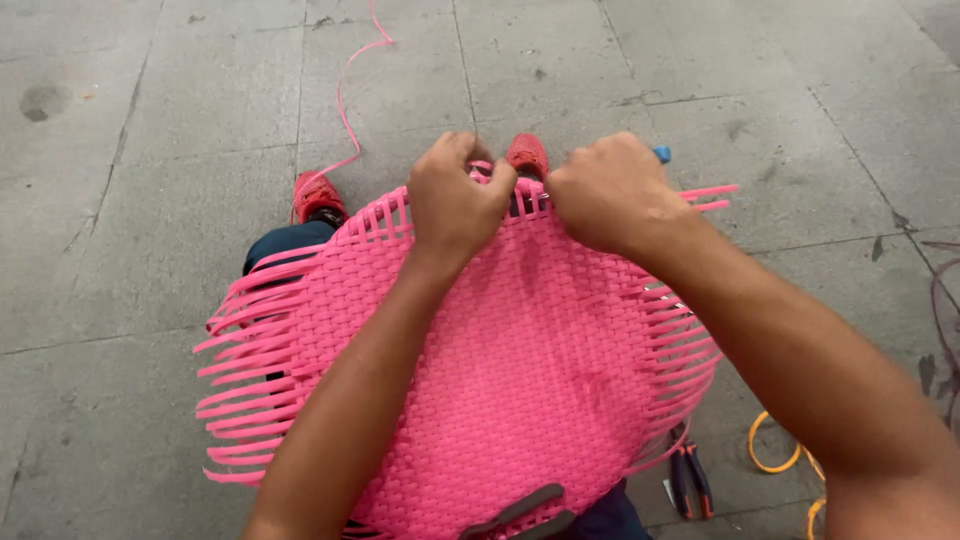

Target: The recorder weaves a pink plastic chair seat by interlacing strips using a small hook tool and occasionally trimming with scissors.

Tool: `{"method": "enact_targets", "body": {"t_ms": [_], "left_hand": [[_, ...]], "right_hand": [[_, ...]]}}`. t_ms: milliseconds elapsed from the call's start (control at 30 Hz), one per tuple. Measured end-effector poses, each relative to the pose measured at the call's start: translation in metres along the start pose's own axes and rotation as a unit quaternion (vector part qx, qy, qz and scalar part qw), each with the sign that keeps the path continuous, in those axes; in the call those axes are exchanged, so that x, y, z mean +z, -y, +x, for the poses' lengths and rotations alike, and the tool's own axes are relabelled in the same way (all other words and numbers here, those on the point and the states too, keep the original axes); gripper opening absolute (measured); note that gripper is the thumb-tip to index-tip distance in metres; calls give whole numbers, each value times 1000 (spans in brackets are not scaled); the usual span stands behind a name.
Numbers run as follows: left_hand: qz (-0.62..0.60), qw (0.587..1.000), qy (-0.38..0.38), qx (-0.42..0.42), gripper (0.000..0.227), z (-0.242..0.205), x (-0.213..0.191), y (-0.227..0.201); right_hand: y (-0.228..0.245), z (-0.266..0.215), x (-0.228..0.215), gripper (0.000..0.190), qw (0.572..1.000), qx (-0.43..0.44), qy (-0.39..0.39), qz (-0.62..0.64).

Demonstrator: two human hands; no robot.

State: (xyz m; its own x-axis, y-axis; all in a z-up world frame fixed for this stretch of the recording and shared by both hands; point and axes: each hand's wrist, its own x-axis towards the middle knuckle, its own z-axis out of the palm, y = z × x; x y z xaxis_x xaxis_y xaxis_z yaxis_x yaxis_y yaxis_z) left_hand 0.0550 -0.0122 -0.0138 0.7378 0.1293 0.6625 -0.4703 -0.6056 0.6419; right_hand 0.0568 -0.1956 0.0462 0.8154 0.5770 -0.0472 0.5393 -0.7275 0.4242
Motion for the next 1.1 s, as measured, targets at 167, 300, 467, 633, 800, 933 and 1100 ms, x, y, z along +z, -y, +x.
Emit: {"method": "enact_targets", "body": {"t_ms": [167,300,467,633,800,933,1100], "left_hand": [[92,993,69,-5,15,-4,6,2],[106,989,84,62,18,-19,9,-5],[127,980,37,150,13,-18,-7,-11],[127,973,154,117,12,-27,-3,-11],[187,954,157,175,13,-35,-8,4],[211,937,213,181,15,-32,-11,5],[289,901,300,120,14,-24,-10,-40]], "right_hand": [[-2,-3,-3,20,997,11,-14,69],[-2,-21,6,35,995,22,-22,92],[1,-36,14,31,966,102,-165,171],[27,-24,51,20,944,116,-254,174],[3,-73,68,14,957,110,-236,130],[-35,-131,55,12,974,104,-185,83],[-28,-155,-23,20,963,78,-208,155]]}}
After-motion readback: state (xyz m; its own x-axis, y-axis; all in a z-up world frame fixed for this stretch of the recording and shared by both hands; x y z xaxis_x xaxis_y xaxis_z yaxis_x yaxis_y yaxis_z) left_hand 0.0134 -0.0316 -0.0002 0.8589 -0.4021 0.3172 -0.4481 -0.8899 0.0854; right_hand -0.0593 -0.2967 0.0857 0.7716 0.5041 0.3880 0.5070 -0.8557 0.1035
